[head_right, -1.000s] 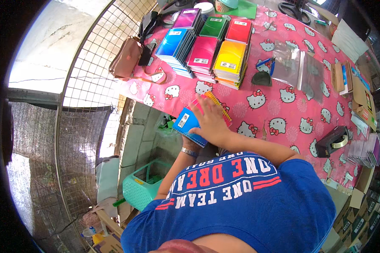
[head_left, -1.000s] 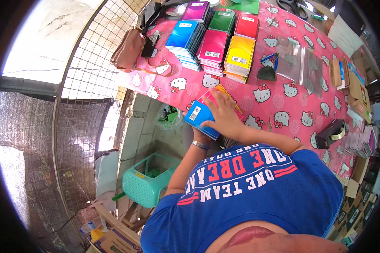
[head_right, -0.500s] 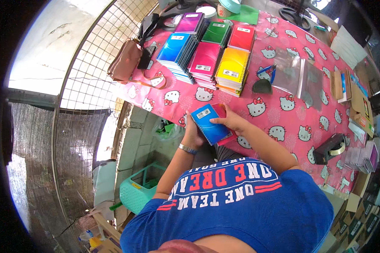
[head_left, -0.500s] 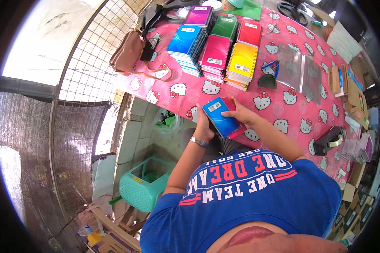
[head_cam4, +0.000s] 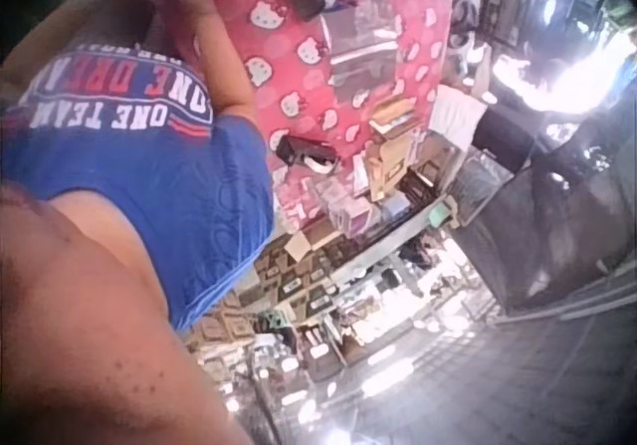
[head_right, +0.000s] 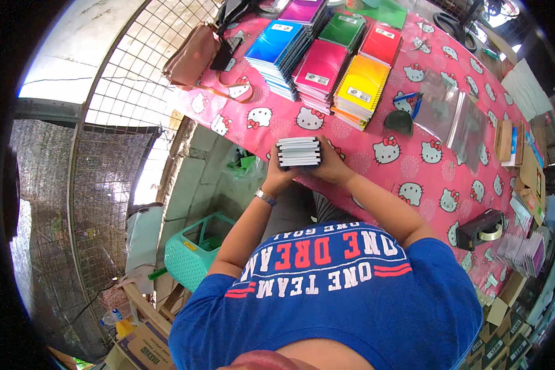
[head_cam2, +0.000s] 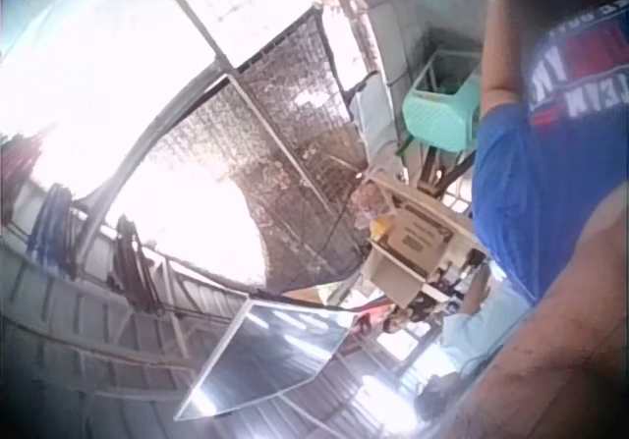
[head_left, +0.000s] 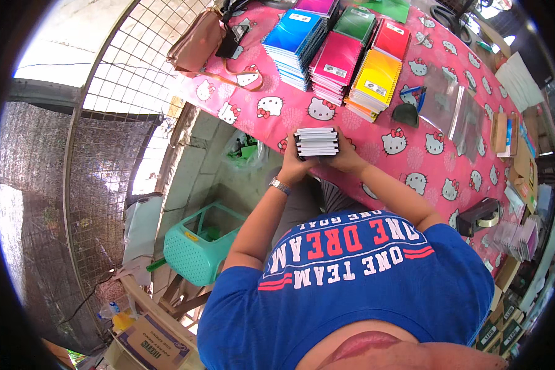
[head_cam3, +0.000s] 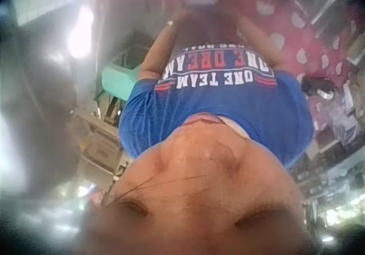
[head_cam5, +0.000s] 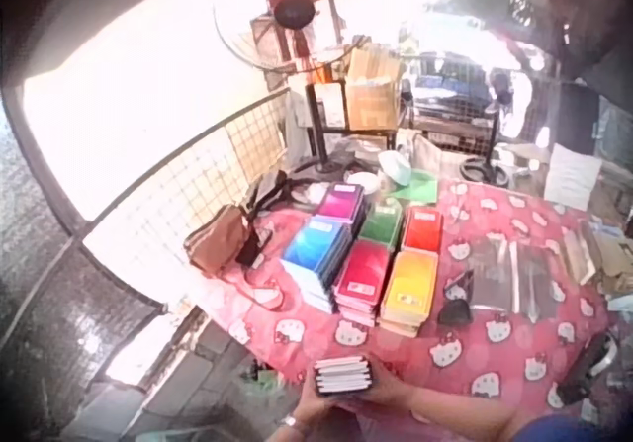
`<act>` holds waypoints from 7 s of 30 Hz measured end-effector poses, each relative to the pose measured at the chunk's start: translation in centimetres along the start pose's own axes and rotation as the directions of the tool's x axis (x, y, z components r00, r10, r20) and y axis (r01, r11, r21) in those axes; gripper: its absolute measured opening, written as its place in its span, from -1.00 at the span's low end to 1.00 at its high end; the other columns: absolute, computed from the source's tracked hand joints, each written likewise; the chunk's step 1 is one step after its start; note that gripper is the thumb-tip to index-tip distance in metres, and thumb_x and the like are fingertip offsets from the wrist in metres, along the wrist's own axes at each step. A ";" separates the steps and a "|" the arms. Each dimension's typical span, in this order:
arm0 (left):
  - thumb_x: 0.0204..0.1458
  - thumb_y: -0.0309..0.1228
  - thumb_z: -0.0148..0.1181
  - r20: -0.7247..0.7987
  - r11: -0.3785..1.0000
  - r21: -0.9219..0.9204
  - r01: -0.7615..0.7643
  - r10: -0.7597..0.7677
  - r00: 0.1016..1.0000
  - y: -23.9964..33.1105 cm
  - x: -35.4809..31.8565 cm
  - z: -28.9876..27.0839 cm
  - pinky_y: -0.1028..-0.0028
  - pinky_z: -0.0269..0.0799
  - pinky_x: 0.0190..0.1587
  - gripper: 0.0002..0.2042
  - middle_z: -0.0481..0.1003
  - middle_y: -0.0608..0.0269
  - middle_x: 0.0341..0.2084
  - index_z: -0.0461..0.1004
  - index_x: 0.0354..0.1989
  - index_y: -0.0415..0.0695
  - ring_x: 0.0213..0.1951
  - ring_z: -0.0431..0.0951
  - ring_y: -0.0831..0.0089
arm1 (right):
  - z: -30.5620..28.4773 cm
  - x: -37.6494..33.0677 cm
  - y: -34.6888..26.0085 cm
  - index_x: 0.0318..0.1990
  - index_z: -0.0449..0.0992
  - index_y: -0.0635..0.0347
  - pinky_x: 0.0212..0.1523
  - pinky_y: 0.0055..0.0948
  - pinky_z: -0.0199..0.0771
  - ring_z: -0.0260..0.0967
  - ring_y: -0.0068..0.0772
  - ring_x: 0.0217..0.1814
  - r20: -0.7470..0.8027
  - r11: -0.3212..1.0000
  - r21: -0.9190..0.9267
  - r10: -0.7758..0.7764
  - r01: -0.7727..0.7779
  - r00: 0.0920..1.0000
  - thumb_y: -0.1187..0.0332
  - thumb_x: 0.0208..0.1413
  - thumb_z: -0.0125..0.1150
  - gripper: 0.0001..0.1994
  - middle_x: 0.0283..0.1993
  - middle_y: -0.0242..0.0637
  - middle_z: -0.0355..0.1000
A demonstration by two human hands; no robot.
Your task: The person places small notebooks into plastic sleeves by hand and seals them with tape, then stacks the packaged notebooks by color.
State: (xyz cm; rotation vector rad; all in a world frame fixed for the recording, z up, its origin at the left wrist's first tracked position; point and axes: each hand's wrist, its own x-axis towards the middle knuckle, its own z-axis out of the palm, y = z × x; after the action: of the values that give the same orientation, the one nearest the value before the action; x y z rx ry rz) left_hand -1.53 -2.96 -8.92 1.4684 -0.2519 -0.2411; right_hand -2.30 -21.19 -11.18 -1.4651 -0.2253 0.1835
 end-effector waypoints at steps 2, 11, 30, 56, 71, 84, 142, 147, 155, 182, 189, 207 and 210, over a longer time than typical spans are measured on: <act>-0.30 -0.64 0.27 0.005 0.995 0.092 -0.030 0.030 1.000 0.1 0.0 -0.1 0.38 0.36 0.07 -0.20 0.37 0.21 -0.04 0.06 0.23 -0.13 0.01 0.42 0.39 | 0.8 0.5 -1.4 0.14 0.11 0.08 0.12 -0.36 0.31 0.27 -0.42 0.10 -0.041 0.999 -0.038 0.028 -0.030 0.999 0.37 -0.28 0.56 -0.18 0.01 -0.27 0.28; -0.43 -0.47 0.36 0.015 0.986 0.120 -0.118 0.117 0.993 1.8 0.4 -0.9 0.31 0.29 0.16 -0.06 0.30 0.10 0.04 0.02 0.28 -0.17 0.07 0.36 0.29 | 0.6 0.4 -4.3 0.23 0.01 0.10 0.16 -0.30 0.28 0.25 -0.31 0.16 0.036 0.940 -0.291 -0.176 0.179 0.984 0.29 -0.31 0.58 -0.04 0.07 -0.18 0.25; -0.27 -0.69 0.22 0.083 0.954 0.277 -0.117 0.098 0.992 0.0 -0.1 -1.8 0.39 0.24 0.18 -0.22 0.30 0.13 0.06 0.06 0.24 -0.17 0.12 0.33 0.35 | 0.1 0.7 -1.6 0.04 0.06 0.15 0.06 -0.28 0.34 0.29 -0.28 0.06 0.013 0.884 -0.424 -0.211 0.197 0.977 0.31 -0.32 0.55 -0.19 -0.07 -0.18 0.26; 0.01 -0.33 0.27 -0.197 0.759 0.078 0.647 -0.624 0.756 2.3 8.3 -14.7 0.31 0.33 -0.10 -0.62 0.54 0.15 -0.19 0.46 -0.06 -0.33 -0.19 0.51 0.37 | 1.5 10.9 -13.0 -0.36 0.56 0.21 -0.24 -0.20 0.45 0.50 -0.14 -0.35 0.021 0.794 -0.608 -0.018 0.027 1.000 0.07 -0.03 0.25 -0.66 -0.36 -0.06 0.52; 0.03 -0.30 0.26 -0.146 0.757 0.653 0.004 0.121 0.982 9.7 13.8 -9.8 0.42 0.42 -0.16 -0.63 0.52 0.05 -0.27 0.49 -0.04 -0.28 -0.24 0.49 0.33 | -15.5 29.1 -14.9 -0.10 0.47 0.36 0.00 -0.26 0.43 0.43 -0.05 0.00 -0.757 0.839 -0.464 -0.207 -0.286 0.619 0.13 -0.18 0.43 -0.45 -0.05 0.04 0.44; 0.16 -0.55 0.02 -0.264 0.871 -0.478 -0.114 -0.019 0.964 15.2 8.2 1.7 0.26 0.42 0.05 -0.68 0.42 0.14 -0.04 0.27 0.10 -0.25 -0.02 0.47 0.28 | -11.5 19.3 -20.8 -0.40 0.57 0.22 -0.23 -0.31 0.42 0.46 -0.28 -0.27 -0.150 0.627 -0.759 -0.435 0.179 0.888 0.01 0.04 0.27 -0.62 -0.43 -0.19 0.48; 0.10 -0.39 0.14 -0.017 0.721 -0.656 0.224 -0.311 0.950 6.3 -0.8 3.6 0.20 0.50 0.01 -0.57 0.44 0.09 0.00 0.24 0.13 -0.18 -0.02 0.51 0.21 | -15.3 3.6 -12.2 -0.08 0.43 0.33 -0.10 -0.28 0.46 0.48 -0.03 -0.21 -0.621 0.633 -0.686 -0.253 -0.359 0.742 0.22 -0.06 0.35 -0.55 -0.24 -0.05 0.49; 0.11 -0.29 0.13 0.010 0.651 -0.708 0.271 -0.375 0.927 6.7 -1.4 3.8 0.20 0.49 0.02 -0.54 0.43 0.08 0.03 0.24 0.15 -0.19 0.01 0.50 0.20 | -11.7 3.0 -15.3 0.03 0.32 0.28 -0.22 -0.32 0.49 0.49 -0.29 -0.26 -0.557 0.913 -0.405 -0.287 0.047 0.780 0.37 -0.06 0.33 -0.52 -0.24 -0.11 0.47; 0.09 -0.25 0.16 0.022 0.631 -0.735 0.247 -0.343 0.939 7.0 -1.4 2.2 0.18 0.53 -0.05 -0.57 0.47 0.11 -0.06 0.28 0.09 -0.15 -0.10 0.56 0.18 | -6.8 7.8 -15.5 0.23 0.18 0.21 0.06 -0.18 0.36 0.37 -0.10 0.03 -0.122 0.411 -0.911 -0.364 0.042 0.923 0.17 -0.14 0.40 -0.23 0.06 -0.07 0.36; -0.05 -0.45 0.21 0.251 0.585 -0.618 0.525 -0.485 0.838 4.0 -6.0 -1.7 0.22 0.47 0.03 -0.46 0.45 0.07 -0.02 0.23 0.15 -0.25 -0.03 0.52 0.21 | -5.4 24.1 -20.7 -0.14 0.57 0.09 -0.03 -0.15 0.43 0.41 -0.06 0.04 -0.025 0.508 -0.820 -0.491 0.262 0.871 0.49 -0.06 0.01 -0.68 -0.06 -0.11 0.49; -0.04 -0.41 0.20 0.225 0.583 -0.613 0.533 -0.519 0.825 4.5 -5.7 -1.5 0.23 0.47 0.03 -0.49 0.46 0.08 -0.04 0.25 0.12 -0.25 -0.04 0.52 0.22 | -3.3 29.8 -22.2 0.17 0.39 -0.17 0.21 0.25 0.08 0.22 -0.18 0.28 0.336 0.053 -0.941 0.257 0.334 0.906 0.47 -0.01 -0.02 -0.48 0.18 -0.29 0.36; 0.01 0.24 -0.01 0.089 0.572 -0.741 0.352 -0.436 0.896 5.7 -2.7 -0.3 0.16 0.42 0.07 -0.21 0.38 0.00 0.05 0.19 0.19 -0.23 0.05 0.45 0.17 | -3.3 13.5 -21.1 0.00 0.46 0.21 -0.08 -0.36 0.48 0.47 -0.29 -0.08 0.741 -0.137 -0.645 -0.349 0.751 0.573 0.44 0.00 0.09 -0.65 -0.05 -0.28 0.47; -0.09 0.45 -0.16 0.108 0.499 -0.813 0.300 -0.377 0.920 6.7 -2.6 0.5 0.20 0.38 0.11 -0.05 0.34 0.00 0.10 0.17 0.22 -0.22 0.10 0.40 0.19 | -1.1 5.3 -18.6 0.01 0.44 0.21 -0.01 -0.34 0.45 0.44 -0.29 -0.02 0.868 0.013 -0.457 -0.210 0.889 0.449 0.40 -0.03 0.14 -0.62 0.00 -0.27 0.44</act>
State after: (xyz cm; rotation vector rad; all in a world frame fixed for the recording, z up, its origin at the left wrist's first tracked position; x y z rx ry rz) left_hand -4.12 -2.04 -2.21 0.5500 0.2307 -0.5387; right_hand 2.85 -22.64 7.44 -2.2654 -1.8292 -0.3365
